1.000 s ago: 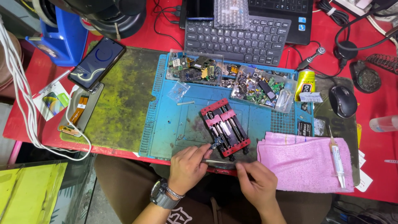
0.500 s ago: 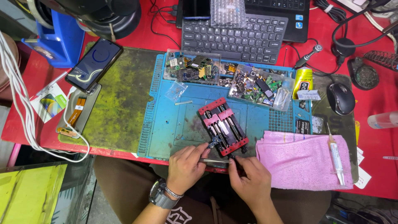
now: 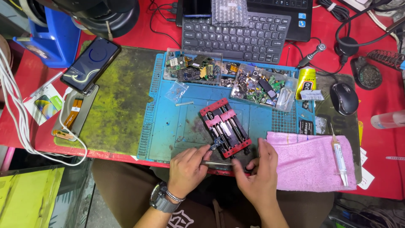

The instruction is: Repairing a circuit board by applying flux and using a heat gun to solder components.

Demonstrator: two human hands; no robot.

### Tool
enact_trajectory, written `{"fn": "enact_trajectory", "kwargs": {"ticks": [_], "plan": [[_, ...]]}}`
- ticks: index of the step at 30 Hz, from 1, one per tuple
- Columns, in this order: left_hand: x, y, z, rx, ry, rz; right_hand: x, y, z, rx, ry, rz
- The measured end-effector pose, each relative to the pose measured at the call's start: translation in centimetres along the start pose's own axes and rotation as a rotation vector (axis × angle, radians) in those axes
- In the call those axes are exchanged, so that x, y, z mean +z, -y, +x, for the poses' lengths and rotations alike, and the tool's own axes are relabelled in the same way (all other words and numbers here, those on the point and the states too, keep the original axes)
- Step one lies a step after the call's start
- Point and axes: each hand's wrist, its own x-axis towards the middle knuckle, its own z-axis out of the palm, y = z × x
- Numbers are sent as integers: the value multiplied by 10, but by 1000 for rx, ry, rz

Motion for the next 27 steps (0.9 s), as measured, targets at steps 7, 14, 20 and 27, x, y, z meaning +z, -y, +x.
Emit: {"fn": "enact_trajectory", "kwargs": {"ticks": [7, 14, 20, 27], "plan": [[1, 1, -2, -6, 21, 5, -7, 3, 8, 139, 120, 30], [2, 1, -1, 8, 5, 14, -11, 7, 11, 151, 183, 16], [1, -1, 0, 5, 4, 24, -8, 3, 9, 67, 157, 15], [1, -1, -1, 5, 3, 15, -4, -3, 6, 22, 126, 14]]}}
